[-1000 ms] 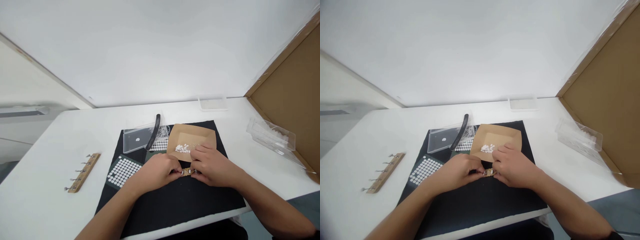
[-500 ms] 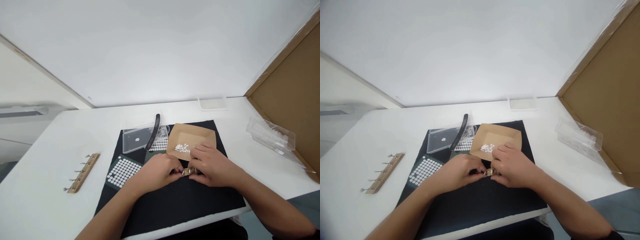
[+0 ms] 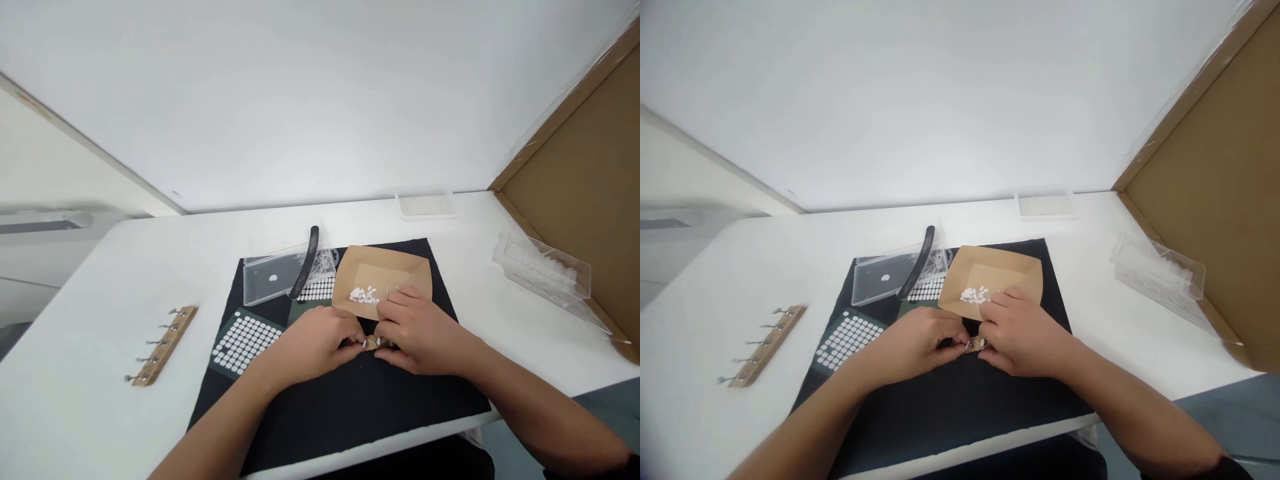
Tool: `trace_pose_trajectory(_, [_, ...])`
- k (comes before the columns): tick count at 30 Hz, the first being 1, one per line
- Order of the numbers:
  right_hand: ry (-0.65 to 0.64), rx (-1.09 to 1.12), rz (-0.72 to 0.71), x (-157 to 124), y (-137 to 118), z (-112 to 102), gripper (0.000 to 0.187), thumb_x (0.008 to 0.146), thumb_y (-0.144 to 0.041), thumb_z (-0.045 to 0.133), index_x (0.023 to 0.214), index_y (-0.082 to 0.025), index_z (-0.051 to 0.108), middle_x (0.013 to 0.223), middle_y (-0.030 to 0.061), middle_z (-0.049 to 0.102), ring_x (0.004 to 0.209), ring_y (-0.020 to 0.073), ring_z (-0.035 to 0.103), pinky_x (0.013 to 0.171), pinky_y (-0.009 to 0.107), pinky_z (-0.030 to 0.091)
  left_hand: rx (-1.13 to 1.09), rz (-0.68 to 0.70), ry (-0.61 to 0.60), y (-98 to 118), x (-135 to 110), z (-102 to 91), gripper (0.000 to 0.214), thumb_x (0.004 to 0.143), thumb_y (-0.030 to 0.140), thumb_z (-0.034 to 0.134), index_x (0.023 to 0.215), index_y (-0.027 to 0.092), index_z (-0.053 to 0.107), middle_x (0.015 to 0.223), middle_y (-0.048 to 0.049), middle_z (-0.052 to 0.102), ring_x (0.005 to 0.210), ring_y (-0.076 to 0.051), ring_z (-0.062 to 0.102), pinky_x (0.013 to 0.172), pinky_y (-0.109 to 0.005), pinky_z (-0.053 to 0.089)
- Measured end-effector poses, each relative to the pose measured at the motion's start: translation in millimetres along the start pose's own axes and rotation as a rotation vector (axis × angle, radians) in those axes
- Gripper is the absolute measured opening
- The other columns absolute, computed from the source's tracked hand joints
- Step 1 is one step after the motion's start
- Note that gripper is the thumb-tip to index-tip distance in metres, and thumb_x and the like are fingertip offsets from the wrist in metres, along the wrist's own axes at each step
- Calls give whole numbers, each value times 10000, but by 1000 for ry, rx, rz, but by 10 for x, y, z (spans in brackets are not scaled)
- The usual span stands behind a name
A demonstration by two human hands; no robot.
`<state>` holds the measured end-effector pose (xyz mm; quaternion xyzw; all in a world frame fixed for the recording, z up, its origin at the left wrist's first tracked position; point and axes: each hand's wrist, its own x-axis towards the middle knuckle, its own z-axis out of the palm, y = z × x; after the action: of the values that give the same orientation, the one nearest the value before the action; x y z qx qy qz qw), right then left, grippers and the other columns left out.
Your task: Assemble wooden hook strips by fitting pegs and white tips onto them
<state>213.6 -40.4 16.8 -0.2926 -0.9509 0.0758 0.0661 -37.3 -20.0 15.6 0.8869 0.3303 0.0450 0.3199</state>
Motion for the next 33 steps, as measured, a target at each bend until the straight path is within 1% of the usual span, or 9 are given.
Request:
trace_pose_trajectory(10, [58,3,25,0,-17,46,186,1023,-321,665,897,-184,661,938,52,622,915,222,523,853,390,321,-23,-10,-21,-15,9,-19,60,885,184,803,919,231,821,886,11,821,741,-161,741,677,-247,480])
trace_pose_trajectory(14, [57,-20,32,6,-39,81,168,1009,-275,663,867,-189,638,929,46,634,913,220,524,856,394,327,-26,4,-20,-9,8,-15,69,902,178,786,932,228,823,902,0,824,760,-167,748,693,-251,492])
trace_pose_trajectory(18, [75,-18,12,8,-44,75,170,998,-272,673,854,-189,636,932,45,650,917,219,529,847,397,330,1,-25,-37,25,18,-17,68,885,167,800,915,223,824,887,-5,819,765,-179,746,694,-258,483])
trace_pose_trajectory(22, [139,108,9,7,-39,-5,161,1020,-285,668,880,-204,668,898,31,658,884,203,558,816,375,365,11,-30,-34,43,17,-28,112,852,126,814,902,225,818,870,8,812,743,-165,734,675,-251,466])
trace_pose_trajectory(25, [261,263,27,0,-30,-66,84,1041,-273,659,983,-219,686,967,42,706,933,202,626,849,357,464,49,-21,-21,12,-20,-52,68,838,195,861,868,217,805,799,13,778,678,-154,698,619,-255,433])
trace_pose_trajectory(27, [363,367,54,-11,-17,-78,29,1049,-240,647,1045,-227,673,1104,69,749,1052,216,679,930,377,533,72,20,25,-11,-55,-77,160,846,305,884,804,201,769,732,18,733,616,-138,648,580,-260,404])
trace_pose_trajectory(29, [431,466,93,-24,0,-64,22,1056,-226,634,1070,-236,648,1217,87,766,1155,233,703,984,415,573,75,97,138,-13,-78,-100,264,907,379,834,763,190,718,678,26,677,577,-119,589,560,-259,384])
trace_pose_trajectory(31, [456,540,127,-33,16,-36,10,1061,-235,627,1052,-239,624,1223,91,781,1139,234,731,939,412,606,44,185,322,18,-73,-104,238,996,345,729,818,190,703,686,20,649,601,-117,572,575,-254,401])
trace_pose_trajectory(33, [467,577,147,-33,30,-8,40,1058,-241,630,1022,-233,615,1149,81,797,1018,210,756,829,352,614,-30,261,502,72,-39,-79,127,1035,256,658,940,191,712,742,1,650,671,-128,593,621,-250,453])
